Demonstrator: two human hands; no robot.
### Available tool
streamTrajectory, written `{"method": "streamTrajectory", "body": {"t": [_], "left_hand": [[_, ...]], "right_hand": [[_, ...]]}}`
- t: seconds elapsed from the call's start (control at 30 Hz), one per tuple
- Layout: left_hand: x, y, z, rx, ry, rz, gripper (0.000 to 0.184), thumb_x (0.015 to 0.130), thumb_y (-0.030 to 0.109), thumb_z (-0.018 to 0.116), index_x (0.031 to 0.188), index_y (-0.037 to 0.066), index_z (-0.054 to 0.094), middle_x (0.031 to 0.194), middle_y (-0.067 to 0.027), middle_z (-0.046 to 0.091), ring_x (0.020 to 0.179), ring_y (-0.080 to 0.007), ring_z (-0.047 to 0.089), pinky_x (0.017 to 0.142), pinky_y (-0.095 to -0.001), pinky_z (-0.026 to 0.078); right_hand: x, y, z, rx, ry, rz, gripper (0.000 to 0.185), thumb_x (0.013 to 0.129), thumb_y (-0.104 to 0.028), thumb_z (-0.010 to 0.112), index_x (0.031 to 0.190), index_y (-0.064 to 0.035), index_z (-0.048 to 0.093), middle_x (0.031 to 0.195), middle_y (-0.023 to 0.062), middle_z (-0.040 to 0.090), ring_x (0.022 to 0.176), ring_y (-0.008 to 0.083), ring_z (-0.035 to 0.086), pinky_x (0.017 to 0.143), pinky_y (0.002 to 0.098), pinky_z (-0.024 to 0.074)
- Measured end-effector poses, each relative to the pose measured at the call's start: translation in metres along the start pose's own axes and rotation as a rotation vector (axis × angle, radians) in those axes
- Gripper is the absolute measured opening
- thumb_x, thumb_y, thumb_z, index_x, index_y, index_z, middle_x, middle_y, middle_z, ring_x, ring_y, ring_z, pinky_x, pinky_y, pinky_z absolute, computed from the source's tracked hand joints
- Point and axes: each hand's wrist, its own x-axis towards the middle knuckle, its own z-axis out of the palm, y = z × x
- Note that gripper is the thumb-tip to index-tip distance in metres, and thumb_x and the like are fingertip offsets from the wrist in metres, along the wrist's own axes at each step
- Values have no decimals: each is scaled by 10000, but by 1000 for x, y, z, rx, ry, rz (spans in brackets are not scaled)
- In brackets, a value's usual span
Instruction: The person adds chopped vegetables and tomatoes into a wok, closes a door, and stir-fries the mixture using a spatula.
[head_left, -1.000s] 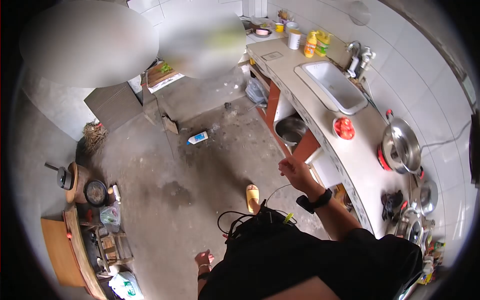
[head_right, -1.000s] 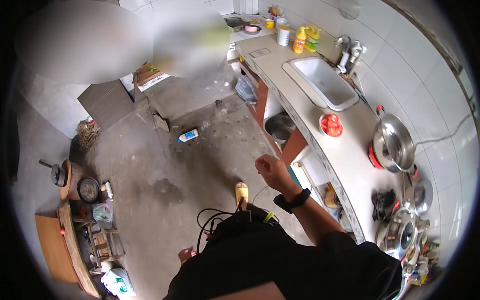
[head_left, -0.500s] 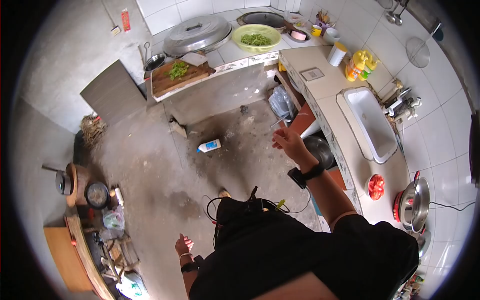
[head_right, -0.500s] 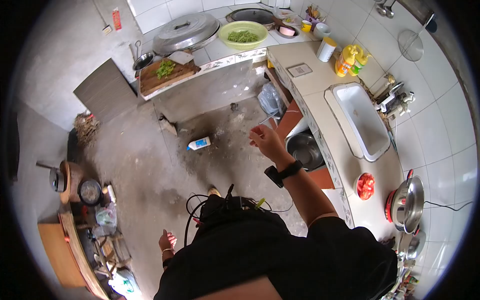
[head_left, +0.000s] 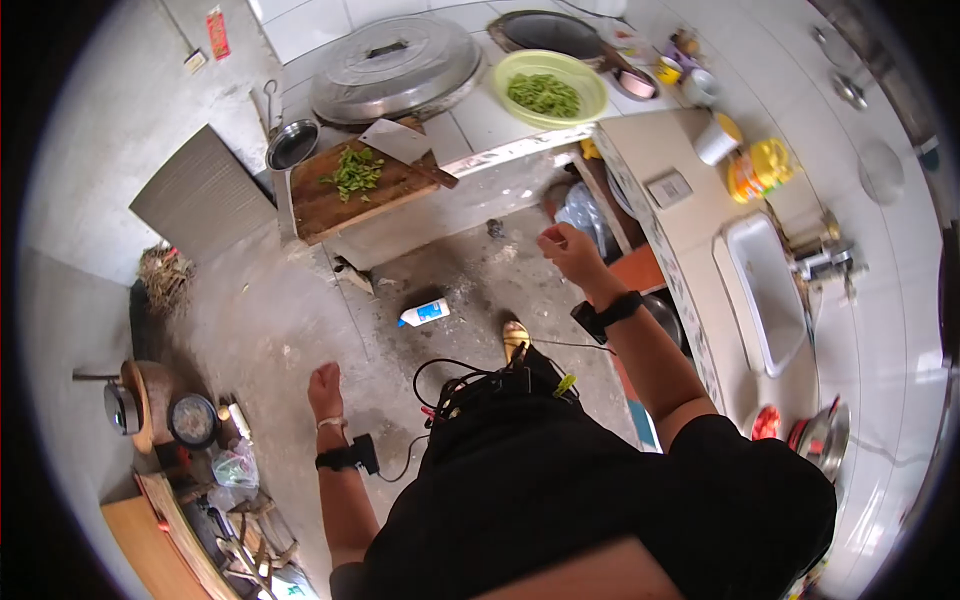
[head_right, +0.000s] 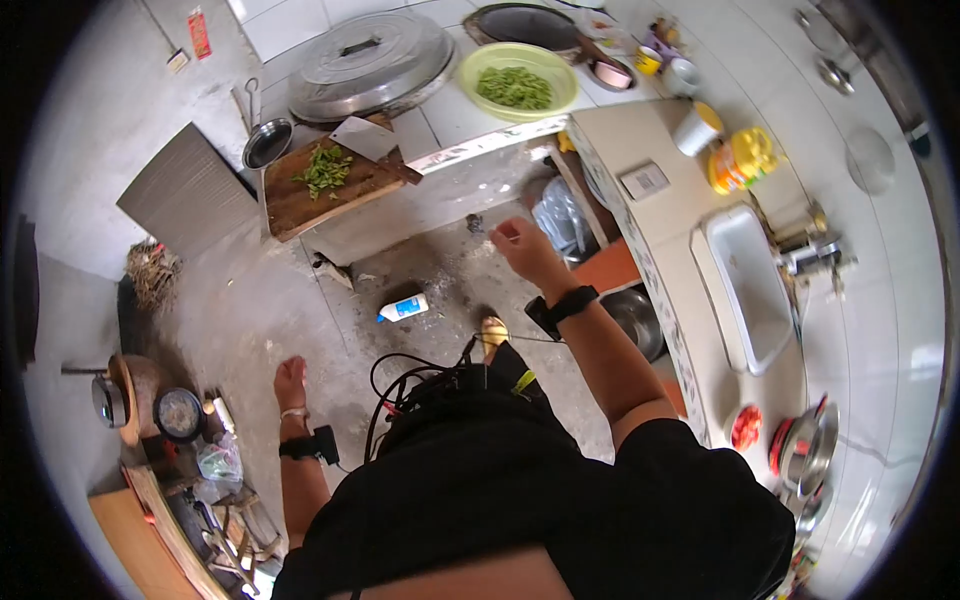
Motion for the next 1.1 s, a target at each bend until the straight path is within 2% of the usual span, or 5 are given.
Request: {"method": "streamTrajectory", "body": {"t": [0.23, 0.33, 0.47, 0.67, 1.1], "left_hand": [[64, 131, 75, 263, 229, 355, 737, 719, 277, 767, 1298, 14, 395, 1302, -169, 423, 1202, -301, 419, 969, -403, 387], [98, 163, 99, 374, 260, 508, 908, 645, 316, 813, 1345, 19, 315, 1370, -211, 330, 1277, -360, 320, 1048, -444, 299], [140, 190, 112, 501, 213, 565, 1030, 629, 388, 814, 1399, 49, 221, 1443, -213, 213, 1332, -376, 228, 1081, -459, 250], [230, 212, 118, 577, 118, 731, 976, 641, 440, 779, 1396, 77, 277, 1450, -194, 245, 1352, -391, 178, 1096, -468, 197], [371, 245, 181, 791, -356, 886, 879, 711, 526, 693, 1398, 130, 313, 1459, -91, 293, 1374, -286, 201, 1113, -439, 178]], "right_hand": [[164, -10, 121, -524, -133, -447, 326, 806, -217, 586, 1022, 23, 536, 1054, 212, 553, 1039, 352, 518, 819, 407, 465], [199, -17, 165, -760, -198, -214, 369, 798, -146, 565, 1112, 22, 468, 1143, 201, 500, 1102, 356, 483, 865, 426, 462], [221, -7, 192, -749, -286, -81, 397, 799, -112, 554, 1153, 7, 418, 1142, 179, 504, 1037, 370, 548, 817, 449, 496], [228, -2, 177, -514, -99, -126, 322, 751, -114, 550, 1041, 4, 474, 860, 208, 611, 792, 394, 617, 702, 448, 505], [179, -31, 175, -16, -85, 151, 241, 812, -231, 639, 871, -26, 528, 630, 65, 544, 524, 156, 497, 495, 294, 388]]}}
